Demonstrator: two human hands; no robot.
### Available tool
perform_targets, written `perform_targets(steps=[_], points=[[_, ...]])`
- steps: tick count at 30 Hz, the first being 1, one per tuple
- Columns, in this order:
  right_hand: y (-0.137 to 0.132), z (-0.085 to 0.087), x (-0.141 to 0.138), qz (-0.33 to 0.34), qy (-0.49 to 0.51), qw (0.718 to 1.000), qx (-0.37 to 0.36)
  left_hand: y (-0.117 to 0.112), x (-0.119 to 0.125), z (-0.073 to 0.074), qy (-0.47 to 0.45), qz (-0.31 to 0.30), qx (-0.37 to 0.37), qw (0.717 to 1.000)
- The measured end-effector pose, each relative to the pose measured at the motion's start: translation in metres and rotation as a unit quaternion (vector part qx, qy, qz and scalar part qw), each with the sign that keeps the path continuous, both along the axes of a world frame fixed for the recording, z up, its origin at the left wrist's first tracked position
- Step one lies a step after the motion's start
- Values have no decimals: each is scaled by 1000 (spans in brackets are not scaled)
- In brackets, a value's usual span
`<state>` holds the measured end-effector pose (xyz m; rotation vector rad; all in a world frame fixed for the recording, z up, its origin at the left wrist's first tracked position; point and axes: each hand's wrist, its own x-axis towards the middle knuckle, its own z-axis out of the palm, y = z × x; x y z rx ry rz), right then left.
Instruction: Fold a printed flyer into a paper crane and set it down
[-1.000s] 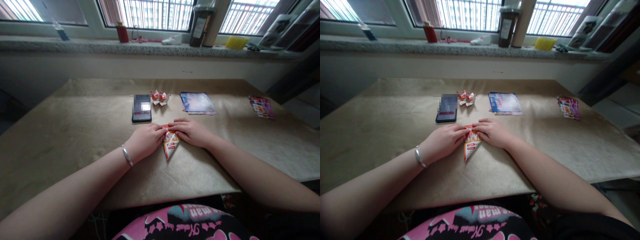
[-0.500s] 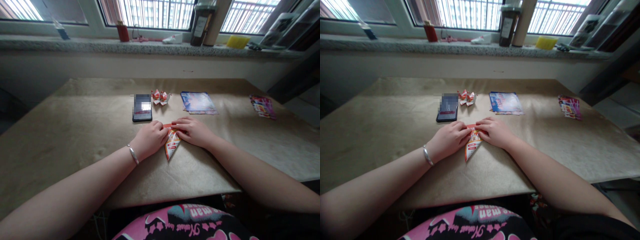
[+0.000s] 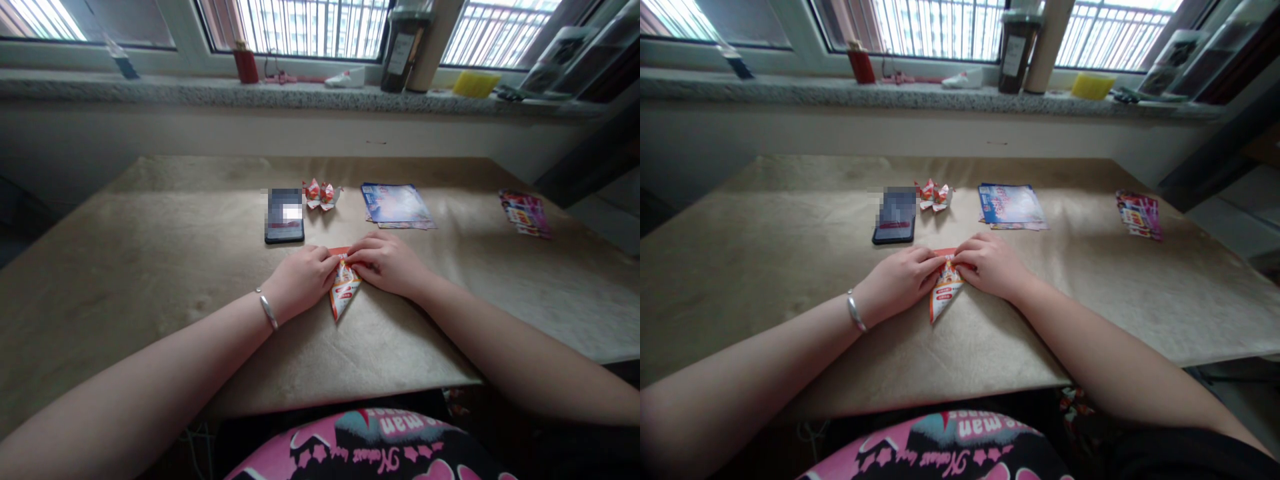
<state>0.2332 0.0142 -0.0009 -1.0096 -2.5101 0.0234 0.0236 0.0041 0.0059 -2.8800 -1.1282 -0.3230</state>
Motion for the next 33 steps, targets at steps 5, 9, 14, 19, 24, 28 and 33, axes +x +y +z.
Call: perform_targets(steps=[5, 9, 14, 19, 24, 28, 33], points=[[-2, 2, 1, 26, -10, 1000, -5, -3, 1, 3, 17, 4, 7, 1000], [-5, 5, 0, 32, -28, 999, -2, -5, 3, 6, 34, 9, -1, 999], [-7, 10, 3, 38, -61, 997, 2, -4, 2, 7, 41, 12, 4, 999], [-8, 15, 10, 52, -75, 995, -31, -4, 2, 7, 46, 11, 18, 999], [-7, 19, 14, 68, -80, 994, -44, -4, 3, 7, 51, 11, 19, 998], [-8, 22, 14, 78, -66, 994, -40, -3, 3, 6, 50, 9, 25, 998], [-9, 22, 17, 68, -68, 994, -57, -2, 2, 3, 39, 2, 38, 999]])
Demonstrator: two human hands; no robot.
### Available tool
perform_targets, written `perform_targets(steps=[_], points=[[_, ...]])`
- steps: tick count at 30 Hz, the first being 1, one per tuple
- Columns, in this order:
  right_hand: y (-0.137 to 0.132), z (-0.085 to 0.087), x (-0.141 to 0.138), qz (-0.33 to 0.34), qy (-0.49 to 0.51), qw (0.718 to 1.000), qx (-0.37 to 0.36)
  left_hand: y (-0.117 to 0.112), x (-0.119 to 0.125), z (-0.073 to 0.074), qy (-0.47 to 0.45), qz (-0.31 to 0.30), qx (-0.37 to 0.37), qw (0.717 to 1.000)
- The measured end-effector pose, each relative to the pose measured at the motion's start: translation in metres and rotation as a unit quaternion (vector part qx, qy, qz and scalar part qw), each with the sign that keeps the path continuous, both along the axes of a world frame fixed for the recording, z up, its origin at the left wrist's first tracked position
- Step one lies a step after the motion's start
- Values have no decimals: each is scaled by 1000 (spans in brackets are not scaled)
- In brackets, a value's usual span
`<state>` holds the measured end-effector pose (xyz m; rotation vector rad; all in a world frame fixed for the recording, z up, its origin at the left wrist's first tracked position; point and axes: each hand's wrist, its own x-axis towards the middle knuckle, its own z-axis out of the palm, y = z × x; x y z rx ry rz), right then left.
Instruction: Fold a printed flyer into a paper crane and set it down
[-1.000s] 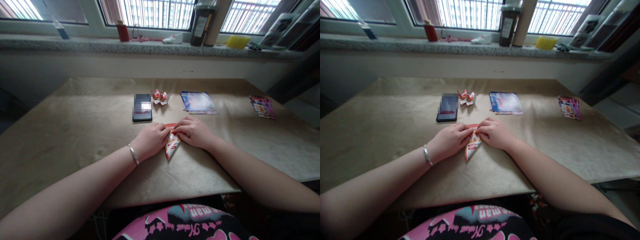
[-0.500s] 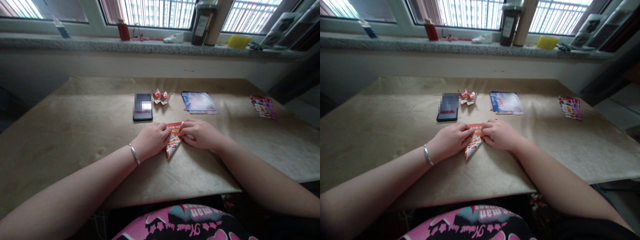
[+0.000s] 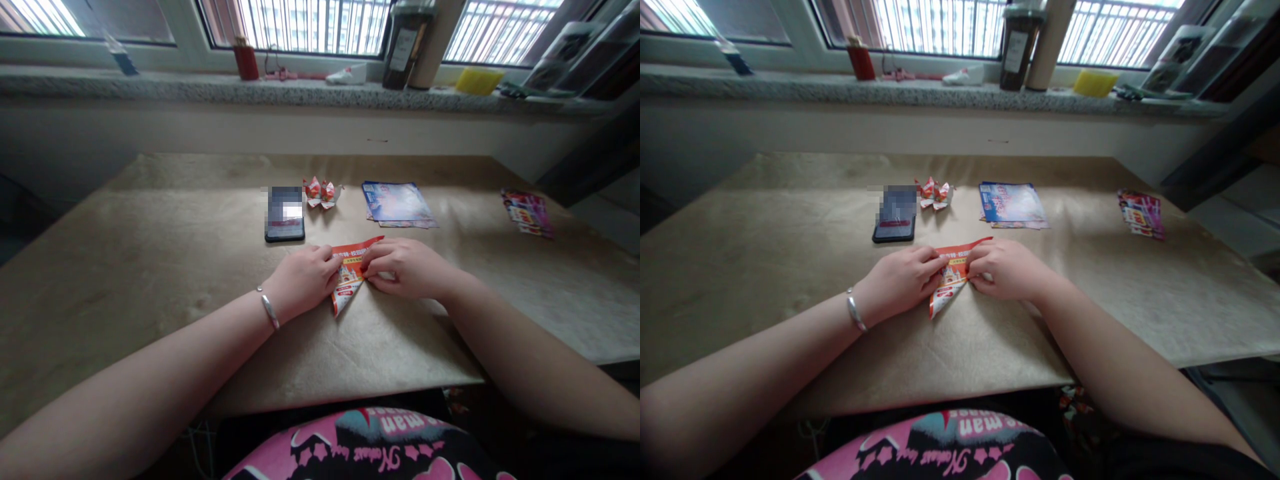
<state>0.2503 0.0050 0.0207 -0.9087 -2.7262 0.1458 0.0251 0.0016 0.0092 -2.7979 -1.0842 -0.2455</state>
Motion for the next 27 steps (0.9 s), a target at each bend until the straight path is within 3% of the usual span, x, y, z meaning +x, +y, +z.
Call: perform_targets(steps=[9, 19, 22, 27], points=[[1, -1, 3, 12, 6, 1000, -28, 0, 1, -2, 7, 9, -14, 1000], [-3, 2, 3, 6, -30, 1000, -5, 0, 1, -7, -26, 3, -28, 999], [-2, 2, 4, 9, -42, 999, -5, 1, 1, -11, -60, -26, -40, 997], [-1, 0, 6, 6, -27, 1000, 0, 7, 2, -14, -98, -143, -96, 980]])
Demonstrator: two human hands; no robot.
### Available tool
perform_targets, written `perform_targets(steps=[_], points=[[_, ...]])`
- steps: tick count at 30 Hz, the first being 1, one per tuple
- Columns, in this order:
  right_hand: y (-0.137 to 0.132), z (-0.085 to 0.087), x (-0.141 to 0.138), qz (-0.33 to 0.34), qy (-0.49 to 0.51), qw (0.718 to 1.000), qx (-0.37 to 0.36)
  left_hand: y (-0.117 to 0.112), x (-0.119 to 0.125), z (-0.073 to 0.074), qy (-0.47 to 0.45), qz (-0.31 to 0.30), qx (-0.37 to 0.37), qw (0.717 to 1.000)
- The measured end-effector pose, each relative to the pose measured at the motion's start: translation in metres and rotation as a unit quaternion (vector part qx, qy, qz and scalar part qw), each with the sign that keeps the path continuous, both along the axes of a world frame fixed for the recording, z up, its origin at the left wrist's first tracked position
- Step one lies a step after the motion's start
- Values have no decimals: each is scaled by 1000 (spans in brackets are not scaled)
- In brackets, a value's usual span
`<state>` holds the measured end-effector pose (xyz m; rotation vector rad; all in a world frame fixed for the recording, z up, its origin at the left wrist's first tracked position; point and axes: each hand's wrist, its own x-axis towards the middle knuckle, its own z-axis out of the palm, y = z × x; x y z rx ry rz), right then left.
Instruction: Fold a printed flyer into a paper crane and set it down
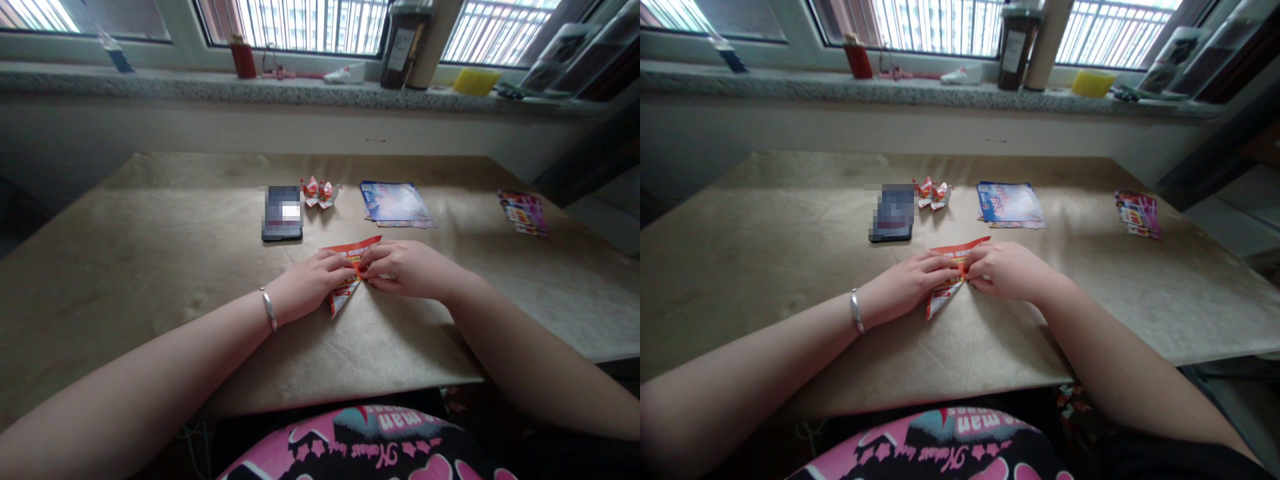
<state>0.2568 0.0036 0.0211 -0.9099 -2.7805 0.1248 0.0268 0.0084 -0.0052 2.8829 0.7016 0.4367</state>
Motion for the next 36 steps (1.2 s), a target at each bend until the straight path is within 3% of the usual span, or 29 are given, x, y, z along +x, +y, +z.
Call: perform_targets(steps=[7, 18, 31, 36], points=[[-1, 0, 2, -24, -17, 1000, -6, 3, 2, -2, -22, -4, -29, 999], [2, -1, 4, -26, 14, 998, -54, 1, -1, 1, 17, -13, -6, 1000], [2, -2, 3, -35, 9, 999, -36, 0, -1, 7, 69, -14, 32, 997], [-1, 1, 2, -26, -12, 1000, 5, -2, 0, 6, 75, -10, 50, 996]])
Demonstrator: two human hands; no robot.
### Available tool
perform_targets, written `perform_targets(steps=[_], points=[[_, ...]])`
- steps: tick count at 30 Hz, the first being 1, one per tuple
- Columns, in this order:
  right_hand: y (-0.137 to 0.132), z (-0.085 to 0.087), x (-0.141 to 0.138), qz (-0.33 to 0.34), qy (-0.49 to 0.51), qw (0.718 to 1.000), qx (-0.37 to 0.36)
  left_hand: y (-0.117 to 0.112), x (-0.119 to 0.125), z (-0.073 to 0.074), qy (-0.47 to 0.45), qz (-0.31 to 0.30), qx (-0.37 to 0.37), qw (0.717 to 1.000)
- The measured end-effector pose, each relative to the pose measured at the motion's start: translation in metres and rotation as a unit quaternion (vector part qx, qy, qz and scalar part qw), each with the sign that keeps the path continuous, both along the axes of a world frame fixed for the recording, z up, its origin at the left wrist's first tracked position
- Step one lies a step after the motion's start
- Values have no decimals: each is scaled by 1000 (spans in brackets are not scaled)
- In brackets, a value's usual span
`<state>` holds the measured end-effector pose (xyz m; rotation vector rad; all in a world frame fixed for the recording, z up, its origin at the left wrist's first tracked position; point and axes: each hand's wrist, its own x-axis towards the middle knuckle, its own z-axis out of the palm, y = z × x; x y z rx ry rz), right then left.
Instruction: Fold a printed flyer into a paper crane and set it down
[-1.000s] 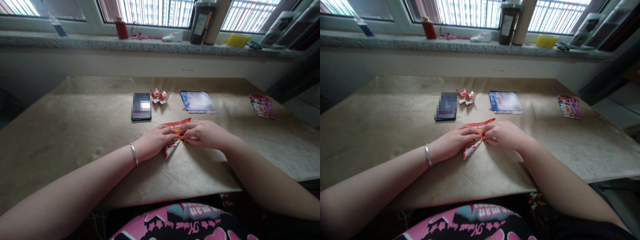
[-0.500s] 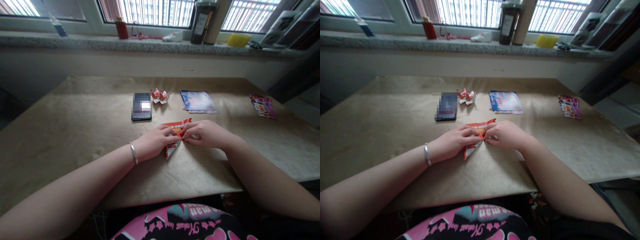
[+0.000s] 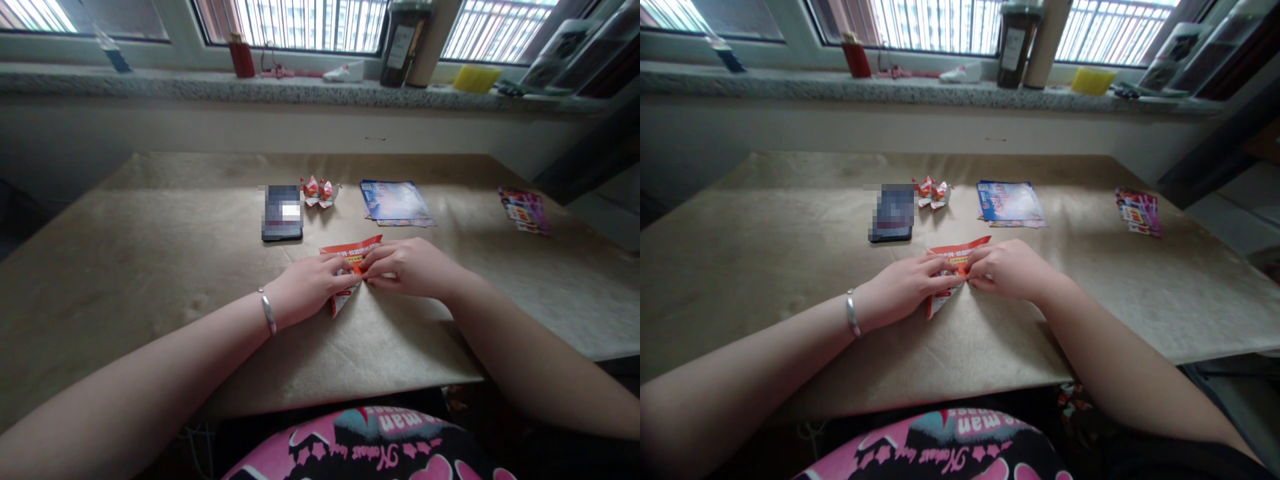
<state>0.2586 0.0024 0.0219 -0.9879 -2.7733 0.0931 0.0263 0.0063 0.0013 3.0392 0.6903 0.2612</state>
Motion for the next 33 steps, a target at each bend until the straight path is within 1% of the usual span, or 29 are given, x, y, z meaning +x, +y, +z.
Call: perform_targets(steps=[4, 7, 11, 24, 30, 33], points=[[-2, 4, -2, 19, -5, 999, 33, -2, 2, 2, 6, -6, 9, 1000], [-2, 5, -2, 21, -13, 999, 41, -3, 3, 3, 4, -5, 14, 1000], [0, 4, 0, 0, -41, 998, 47, -3, 3, 3, -1, -4, 14, 1000], [7, 1, 9, -41, -66, 994, 78, -2, -1, 1, 3, -4, 5, 1000], [9, 1, 12, -75, -86, 989, 91, -2, -2, 0, -3, -4, 7, 1000], [8, 1, 12, -105, -102, 984, 99, -2, -2, 0, -3, -6, 11, 1000]])
